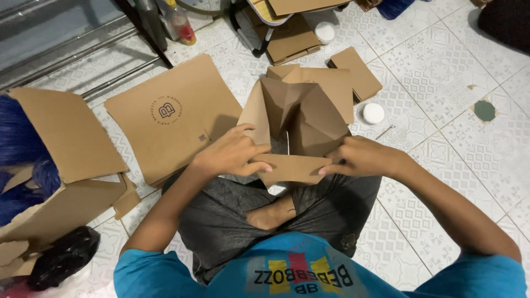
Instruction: The person sits on the floor and folds flat brown paper bags into upright bags by hand. They repeatedly pick up a flat bag, fold the bottom and side flaps to form the base, and place the finished bag into a growing stack.
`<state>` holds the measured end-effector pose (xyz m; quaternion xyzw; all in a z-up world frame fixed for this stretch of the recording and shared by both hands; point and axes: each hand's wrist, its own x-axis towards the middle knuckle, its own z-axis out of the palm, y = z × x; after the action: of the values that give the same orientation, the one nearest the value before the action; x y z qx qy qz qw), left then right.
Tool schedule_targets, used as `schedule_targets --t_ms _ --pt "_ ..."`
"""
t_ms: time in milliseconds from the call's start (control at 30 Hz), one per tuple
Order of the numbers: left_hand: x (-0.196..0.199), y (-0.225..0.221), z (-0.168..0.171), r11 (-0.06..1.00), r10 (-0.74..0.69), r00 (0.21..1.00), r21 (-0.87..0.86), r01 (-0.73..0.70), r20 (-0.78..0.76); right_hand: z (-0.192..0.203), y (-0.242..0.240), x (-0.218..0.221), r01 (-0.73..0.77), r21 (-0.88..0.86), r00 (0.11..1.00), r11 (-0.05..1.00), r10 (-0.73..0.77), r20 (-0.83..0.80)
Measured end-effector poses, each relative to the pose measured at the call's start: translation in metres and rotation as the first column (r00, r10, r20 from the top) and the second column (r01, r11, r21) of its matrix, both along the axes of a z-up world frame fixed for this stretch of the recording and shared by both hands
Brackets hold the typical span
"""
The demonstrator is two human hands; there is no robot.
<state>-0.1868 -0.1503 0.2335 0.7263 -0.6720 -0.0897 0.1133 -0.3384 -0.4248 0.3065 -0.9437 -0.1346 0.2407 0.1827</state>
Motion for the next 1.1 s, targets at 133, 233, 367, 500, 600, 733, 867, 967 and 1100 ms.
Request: schedule_targets --t_ms 133,233,367,500,600,733,867,967,1100 --pt "0.007 0.005 -0.01 0.999 0.001 1.0 -0.046 -0.001 -0.01 -0.021 -0.012 -0.008 0.003 0.027 0.992 1.0 -0.006 0.127" --pt "0.007 0.008 -0.009 0.993 0.05 0.999 -0.108 -0.051 -0.017 -0.021 -0.009 -0.01 0.015 0.071 0.966 0.997 -0.033 0.256" --pt "-0.004 0.007 -0.019 0.963 0.15 0.985 -0.239 -0.125 0.088 -0.024 -0.003 -0.014 0.076 0.071 0.907 0.995 -0.098 0.409" --pt "-0.025 0.001 -0.029 0.794 0.243 0.903 -0.607 0.025 0.355 -0.045 -0.001 -0.016 0.012 -0.02 0.718 1.0 0.006 0.696" --pt "-0.046 0.005 -0.076 0.758 0.313 0.848 -0.651 0.049 0.428 -0.079 -0.004 -0.022 0.025 -0.123 0.47 0.992 0.097 0.877" --pt "-0.077 0.007 -0.086 0.711 0.422 0.831 -0.701 -0.054 0.363 -0.116 0.0 -0.041 0.018 -0.192 0.301 0.981 0.177 0.937" --pt "-0.095 0.01 -0.088 0.66 0.508 0.783 -0.746 -0.087 0.358 -0.125 0.014 -0.054 -0.013 -0.128 0.254 0.992 0.127 0.959" --pt "-0.101 0.009 -0.096 0.626 0.536 0.776 -0.773 -0.103 0.331 -0.134 0.017 -0.056 -0.005 -0.078 0.251 0.997 0.077 0.965" --pt "-0.105 0.008 -0.096 0.63 0.521 0.813 -0.76 -0.161 0.259 -0.14 0.02 -0.058 0.002 0.017 0.303 1.0 -0.017 0.953"
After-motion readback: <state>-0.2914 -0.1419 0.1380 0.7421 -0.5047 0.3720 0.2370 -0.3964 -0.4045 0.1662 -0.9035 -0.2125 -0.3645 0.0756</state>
